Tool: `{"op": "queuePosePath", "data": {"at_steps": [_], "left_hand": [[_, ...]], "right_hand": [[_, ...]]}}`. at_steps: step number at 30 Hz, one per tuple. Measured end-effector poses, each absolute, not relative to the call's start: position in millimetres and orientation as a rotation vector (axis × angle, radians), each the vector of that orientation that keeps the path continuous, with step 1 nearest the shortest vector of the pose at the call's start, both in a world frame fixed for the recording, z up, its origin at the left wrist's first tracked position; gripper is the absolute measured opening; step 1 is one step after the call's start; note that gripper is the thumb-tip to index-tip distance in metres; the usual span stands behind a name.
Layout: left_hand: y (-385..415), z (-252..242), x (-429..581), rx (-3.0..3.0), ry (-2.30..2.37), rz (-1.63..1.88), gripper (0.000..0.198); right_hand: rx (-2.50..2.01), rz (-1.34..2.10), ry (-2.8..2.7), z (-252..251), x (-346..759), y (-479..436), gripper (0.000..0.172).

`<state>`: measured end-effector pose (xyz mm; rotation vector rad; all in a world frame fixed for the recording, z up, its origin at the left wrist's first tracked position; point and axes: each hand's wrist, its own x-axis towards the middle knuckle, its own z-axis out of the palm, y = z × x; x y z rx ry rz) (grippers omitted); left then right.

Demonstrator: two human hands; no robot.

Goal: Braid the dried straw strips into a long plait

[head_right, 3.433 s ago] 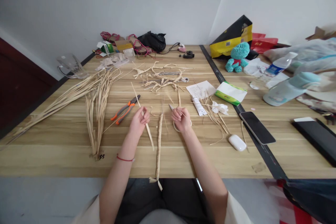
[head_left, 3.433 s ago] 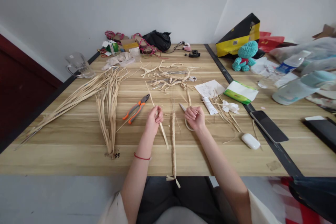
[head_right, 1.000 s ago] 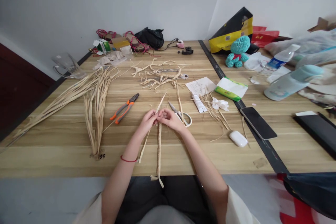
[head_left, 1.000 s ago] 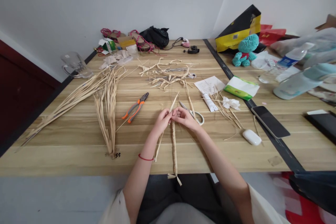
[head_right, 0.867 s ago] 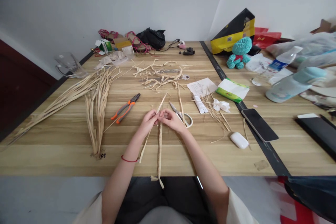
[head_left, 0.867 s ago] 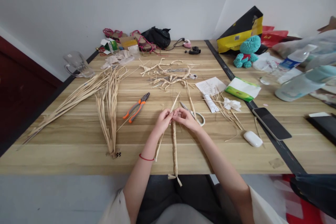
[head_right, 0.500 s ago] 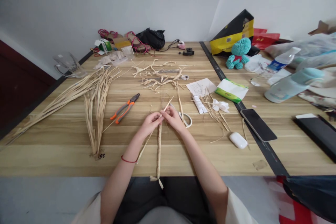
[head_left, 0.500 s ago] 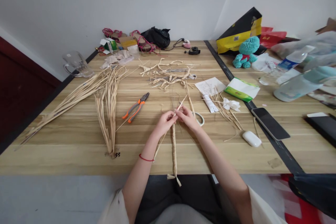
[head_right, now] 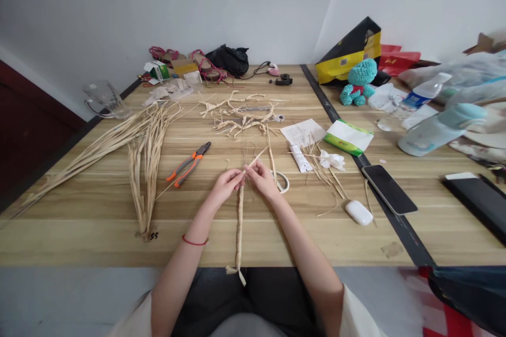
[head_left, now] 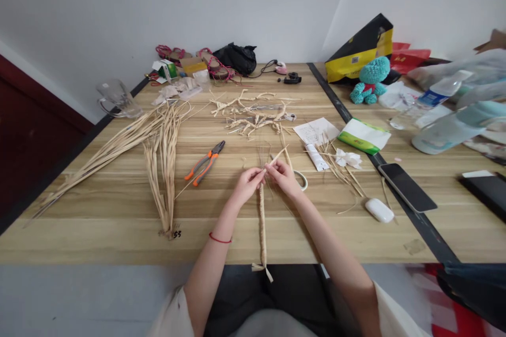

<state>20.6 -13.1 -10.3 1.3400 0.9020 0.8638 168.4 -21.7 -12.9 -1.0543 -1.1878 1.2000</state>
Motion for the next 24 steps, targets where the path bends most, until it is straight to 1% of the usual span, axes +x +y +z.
{"op": "queuePosePath", "data": {"at_steps": [7, 15, 24], "left_hand": [[-11.0, -15.3, 20.6, 1.355, 0.951, 0.934, 0.033], [-9.6, -19.2, 19.6, 1.507, 1.048, 1.065, 0.028], [-10.9, -18.1, 21.8, 1.495, 1.045, 1.024, 0.028]], "right_hand": [[-1.151, 1.121, -1.234, -14.8, 168.9, -22.4, 0.034], [-1.283, 1.004, -1.249, -17.3, 167.7, -21.8, 0.036], [-1.170, 1.073, -1.252, -16.8, 168.9, -21.7, 0.030]]}}
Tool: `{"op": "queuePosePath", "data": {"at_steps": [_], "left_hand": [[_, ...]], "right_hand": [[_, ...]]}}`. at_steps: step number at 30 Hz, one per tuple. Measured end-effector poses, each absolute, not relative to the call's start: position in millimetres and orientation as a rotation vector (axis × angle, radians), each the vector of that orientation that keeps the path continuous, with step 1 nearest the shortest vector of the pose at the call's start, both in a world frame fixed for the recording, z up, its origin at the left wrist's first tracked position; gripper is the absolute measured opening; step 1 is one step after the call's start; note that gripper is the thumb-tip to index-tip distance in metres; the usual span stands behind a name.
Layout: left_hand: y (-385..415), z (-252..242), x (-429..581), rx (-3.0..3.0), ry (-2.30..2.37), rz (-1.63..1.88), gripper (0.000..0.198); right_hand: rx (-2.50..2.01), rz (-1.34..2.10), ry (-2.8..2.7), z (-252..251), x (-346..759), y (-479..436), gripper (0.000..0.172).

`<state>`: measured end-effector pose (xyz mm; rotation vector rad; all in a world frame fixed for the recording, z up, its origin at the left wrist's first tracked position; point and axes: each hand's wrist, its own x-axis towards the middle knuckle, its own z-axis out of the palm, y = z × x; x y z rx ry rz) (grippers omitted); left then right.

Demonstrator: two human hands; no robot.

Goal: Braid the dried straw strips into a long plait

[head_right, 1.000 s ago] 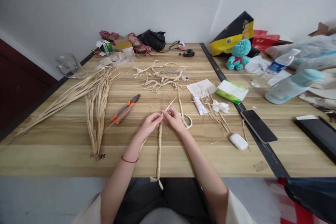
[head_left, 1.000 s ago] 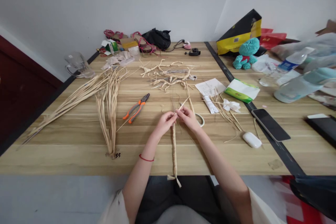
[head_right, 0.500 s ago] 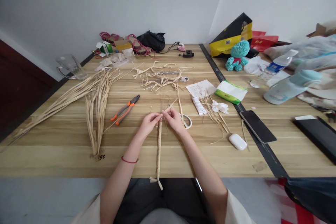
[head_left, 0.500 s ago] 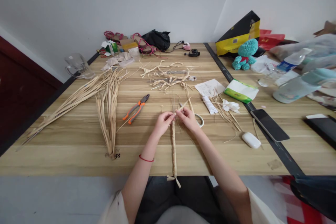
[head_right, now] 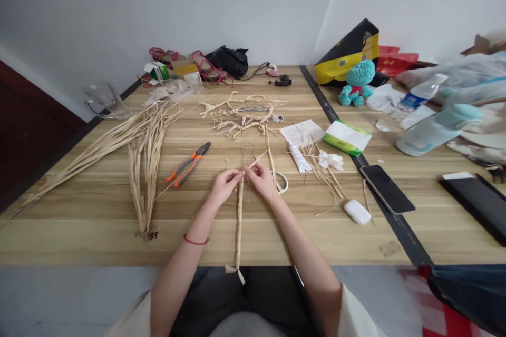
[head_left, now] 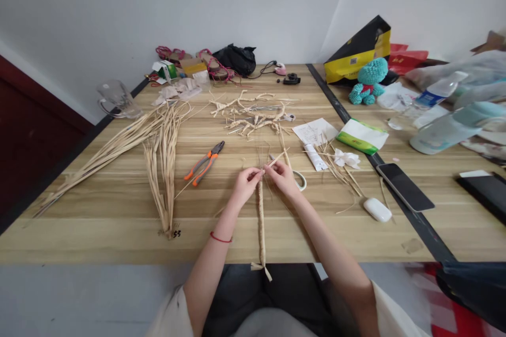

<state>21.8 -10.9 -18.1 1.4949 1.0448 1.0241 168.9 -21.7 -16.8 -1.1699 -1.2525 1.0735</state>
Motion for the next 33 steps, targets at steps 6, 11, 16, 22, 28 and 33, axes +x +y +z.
{"op": "queuePosePath", "data": {"at_steps": [6, 11, 16, 22, 28, 33], "left_hand": [[-11.5, -16.1, 20.6, 1.531, 1.090, 1.019, 0.025], [-11.9, -14.4, 20.0, 1.558, 1.097, 1.006, 0.025], [-13.2, -13.9, 20.5, 1.582, 1.118, 1.009, 0.025], [-13.2, -15.1, 19.7, 1.608, 1.123, 1.020, 0.027], [-13.7, -13.7, 19.8, 1.632, 1.128, 1.029, 0.025], [-14.8, -14.1, 19.9, 1.706, 1.187, 1.021, 0.023]], "right_hand": [[-1.250, 1.066, -1.285, -18.1, 168.9, -21.0, 0.036], [-1.219, 1.098, -1.318, -16.7, 169.6, -21.5, 0.041], [-1.245, 1.071, -1.319, -17.0, 169.8, -23.3, 0.041], [-1.259, 1.077, -1.329, -19.2, 169.1, -22.2, 0.039], [-1.168, 1.125, -1.325, -15.4, 168.6, -24.2, 0.034], [-1.141, 1.115, -1.356, -14.6, 167.4, -24.9, 0.033]]}}
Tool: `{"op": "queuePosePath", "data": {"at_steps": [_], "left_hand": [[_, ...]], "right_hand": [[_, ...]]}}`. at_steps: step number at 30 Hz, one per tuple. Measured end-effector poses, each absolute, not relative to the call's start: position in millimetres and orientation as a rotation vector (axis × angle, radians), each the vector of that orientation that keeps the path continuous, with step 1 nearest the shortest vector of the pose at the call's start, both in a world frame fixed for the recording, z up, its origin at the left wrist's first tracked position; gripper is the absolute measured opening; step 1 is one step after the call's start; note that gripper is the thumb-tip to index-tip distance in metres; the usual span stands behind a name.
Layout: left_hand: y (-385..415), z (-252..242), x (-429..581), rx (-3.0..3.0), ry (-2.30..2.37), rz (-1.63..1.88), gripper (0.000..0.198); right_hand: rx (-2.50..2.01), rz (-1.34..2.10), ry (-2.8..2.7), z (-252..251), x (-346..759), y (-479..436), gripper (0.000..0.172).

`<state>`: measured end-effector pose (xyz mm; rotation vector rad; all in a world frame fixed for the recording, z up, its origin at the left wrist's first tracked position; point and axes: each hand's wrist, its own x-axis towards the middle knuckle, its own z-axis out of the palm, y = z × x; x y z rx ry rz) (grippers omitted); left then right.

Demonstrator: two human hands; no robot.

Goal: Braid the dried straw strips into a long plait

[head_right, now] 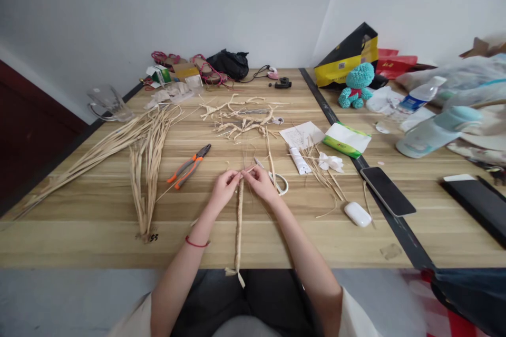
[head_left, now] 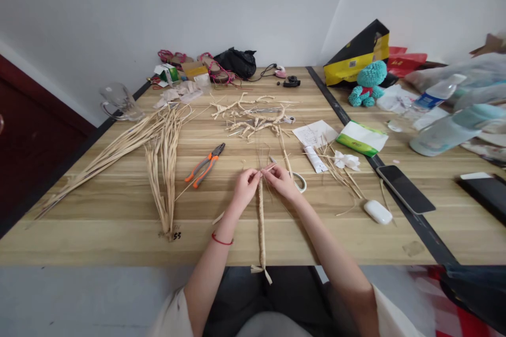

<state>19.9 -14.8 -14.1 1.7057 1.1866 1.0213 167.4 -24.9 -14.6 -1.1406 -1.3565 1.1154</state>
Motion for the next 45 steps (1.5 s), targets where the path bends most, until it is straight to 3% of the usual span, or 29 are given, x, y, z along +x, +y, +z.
{"op": "queuePosePath", "data": {"at_steps": [45], "left_hand": [[-19.2, -10.0, 17.1, 2.038, 1.220, 0.942, 0.019]], "right_hand": [[-1.228, 0.980, -1.530, -16.4, 168.1, -24.8, 0.021]]}}
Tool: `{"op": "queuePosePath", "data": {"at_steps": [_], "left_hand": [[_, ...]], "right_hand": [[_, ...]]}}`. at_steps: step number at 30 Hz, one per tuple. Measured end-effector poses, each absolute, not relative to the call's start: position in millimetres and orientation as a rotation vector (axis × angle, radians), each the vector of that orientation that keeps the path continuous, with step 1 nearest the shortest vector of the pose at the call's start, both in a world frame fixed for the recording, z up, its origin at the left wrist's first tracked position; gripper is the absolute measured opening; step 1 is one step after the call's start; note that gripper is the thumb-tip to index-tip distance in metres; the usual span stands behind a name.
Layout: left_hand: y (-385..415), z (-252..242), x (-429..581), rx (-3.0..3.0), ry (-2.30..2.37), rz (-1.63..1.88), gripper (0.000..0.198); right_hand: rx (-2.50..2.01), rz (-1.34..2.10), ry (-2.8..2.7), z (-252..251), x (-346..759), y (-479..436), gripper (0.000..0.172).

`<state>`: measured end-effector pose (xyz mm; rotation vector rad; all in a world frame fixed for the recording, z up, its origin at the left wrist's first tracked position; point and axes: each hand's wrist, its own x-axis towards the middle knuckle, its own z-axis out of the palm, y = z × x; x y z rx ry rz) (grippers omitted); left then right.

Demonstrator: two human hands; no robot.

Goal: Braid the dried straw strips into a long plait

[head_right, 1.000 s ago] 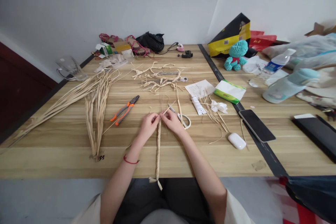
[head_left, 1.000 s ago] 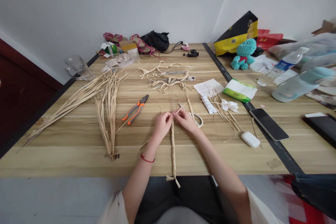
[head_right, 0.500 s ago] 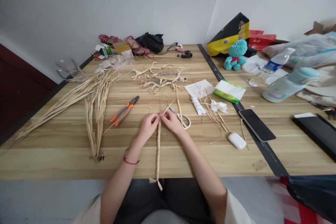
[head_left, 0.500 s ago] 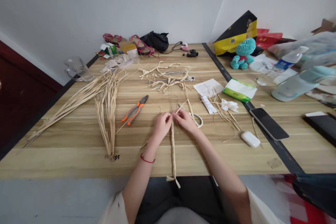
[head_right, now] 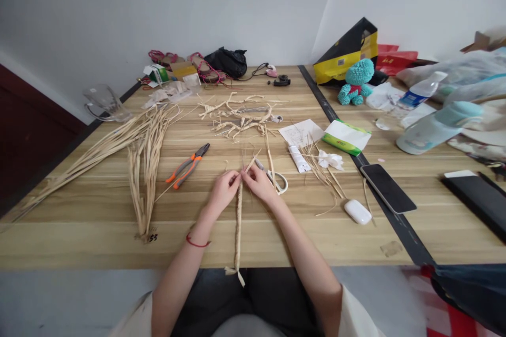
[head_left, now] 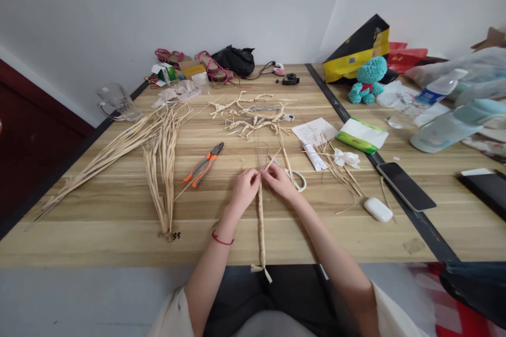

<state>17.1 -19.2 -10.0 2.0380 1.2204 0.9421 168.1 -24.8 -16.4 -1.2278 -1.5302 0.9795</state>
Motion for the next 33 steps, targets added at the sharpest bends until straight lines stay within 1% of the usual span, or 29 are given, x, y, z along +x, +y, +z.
{"op": "queuePosePath", "data": {"at_steps": [7, 13, 26, 33], "left_hand": [[-20.6, -9.1, 17.5, 2.099, 1.264, 0.893, 0.016], [-22.4, -6.2, 18.9, 2.177, 1.340, 0.778, 0.015], [-23.0, -7.2, 19.0, 2.219, 1.316, 0.761, 0.015], [-24.7, -4.4, 19.6, 2.290, 1.355, 0.686, 0.016]], "right_hand": [[-1.323, 0.879, -1.670, -12.0, 167.5, -28.6, 0.018], [-1.379, 0.828, -1.716, -11.8, 166.7, -29.7, 0.015], [-1.357, 0.813, -1.739, -13.3, 166.8, -28.8, 0.015], [-1.390, 0.783, -1.763, -10.9, 166.4, -29.9, 0.015]]}}
